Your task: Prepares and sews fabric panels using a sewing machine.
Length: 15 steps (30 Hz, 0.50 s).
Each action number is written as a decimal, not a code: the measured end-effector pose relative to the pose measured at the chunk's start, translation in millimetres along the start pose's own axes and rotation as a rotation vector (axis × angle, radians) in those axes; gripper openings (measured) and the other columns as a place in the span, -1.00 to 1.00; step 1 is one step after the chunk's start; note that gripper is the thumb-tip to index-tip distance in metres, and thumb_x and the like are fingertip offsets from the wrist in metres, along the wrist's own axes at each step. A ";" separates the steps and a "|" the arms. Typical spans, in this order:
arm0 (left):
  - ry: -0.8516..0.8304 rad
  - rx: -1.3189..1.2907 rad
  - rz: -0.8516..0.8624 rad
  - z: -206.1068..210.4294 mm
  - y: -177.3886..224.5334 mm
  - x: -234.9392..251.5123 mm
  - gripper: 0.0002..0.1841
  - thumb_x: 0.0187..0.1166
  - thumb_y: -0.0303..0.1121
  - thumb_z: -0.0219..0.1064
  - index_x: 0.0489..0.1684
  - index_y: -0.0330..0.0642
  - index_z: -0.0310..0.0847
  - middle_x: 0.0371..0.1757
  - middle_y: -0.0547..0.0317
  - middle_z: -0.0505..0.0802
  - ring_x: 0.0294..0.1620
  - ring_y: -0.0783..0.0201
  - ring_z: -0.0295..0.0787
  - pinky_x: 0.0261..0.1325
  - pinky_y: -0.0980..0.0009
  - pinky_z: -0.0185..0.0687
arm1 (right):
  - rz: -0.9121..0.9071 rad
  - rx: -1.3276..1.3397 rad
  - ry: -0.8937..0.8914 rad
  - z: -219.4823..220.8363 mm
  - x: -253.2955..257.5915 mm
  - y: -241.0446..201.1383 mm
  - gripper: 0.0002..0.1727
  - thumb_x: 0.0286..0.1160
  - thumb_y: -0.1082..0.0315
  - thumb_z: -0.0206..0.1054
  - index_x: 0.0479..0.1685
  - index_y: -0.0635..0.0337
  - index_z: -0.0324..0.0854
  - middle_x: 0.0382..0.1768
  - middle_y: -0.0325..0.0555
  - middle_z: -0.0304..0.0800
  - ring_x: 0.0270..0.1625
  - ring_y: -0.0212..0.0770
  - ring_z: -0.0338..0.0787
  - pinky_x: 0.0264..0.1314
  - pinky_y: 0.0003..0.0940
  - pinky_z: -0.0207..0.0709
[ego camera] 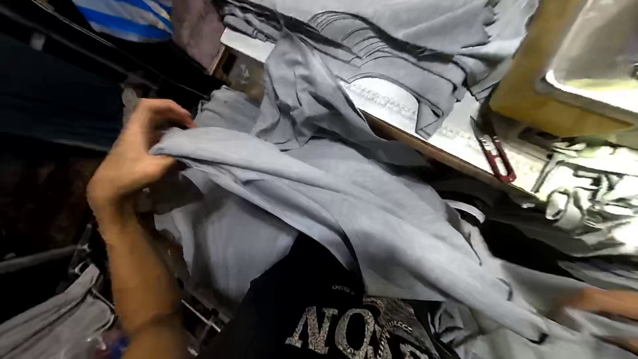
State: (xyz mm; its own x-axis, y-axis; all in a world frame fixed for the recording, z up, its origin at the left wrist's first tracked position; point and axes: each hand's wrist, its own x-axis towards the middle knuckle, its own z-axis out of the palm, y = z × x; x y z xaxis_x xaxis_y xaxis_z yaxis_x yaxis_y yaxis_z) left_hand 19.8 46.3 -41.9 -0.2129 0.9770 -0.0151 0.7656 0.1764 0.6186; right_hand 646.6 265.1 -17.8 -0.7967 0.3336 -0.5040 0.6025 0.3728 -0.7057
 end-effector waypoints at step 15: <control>-0.520 -0.303 -0.116 34.7 -50.7 -34.0 -0.59 0.48 -0.64 0.10 0.12 -0.08 0.78 0.06 0.34 0.90 0.06 0.49 0.80 0.24 0.42 0.73 | -0.084 -0.486 0.114 127.4 128.9 41.0 0.03 -0.04 0.04 0.64 0.65 0.17 0.39 0.08 0.32 0.74 0.11 0.45 0.75 0.12 0.53 0.51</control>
State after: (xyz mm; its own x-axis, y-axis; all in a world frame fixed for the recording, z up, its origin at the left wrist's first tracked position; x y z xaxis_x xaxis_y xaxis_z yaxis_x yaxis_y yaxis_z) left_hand 9.2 8.3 -100.0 0.0979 0.8976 -0.4299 0.5323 0.3177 0.7846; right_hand 562.5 213.1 -175.2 -0.8495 0.3677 -0.3784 0.5107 0.7531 -0.4146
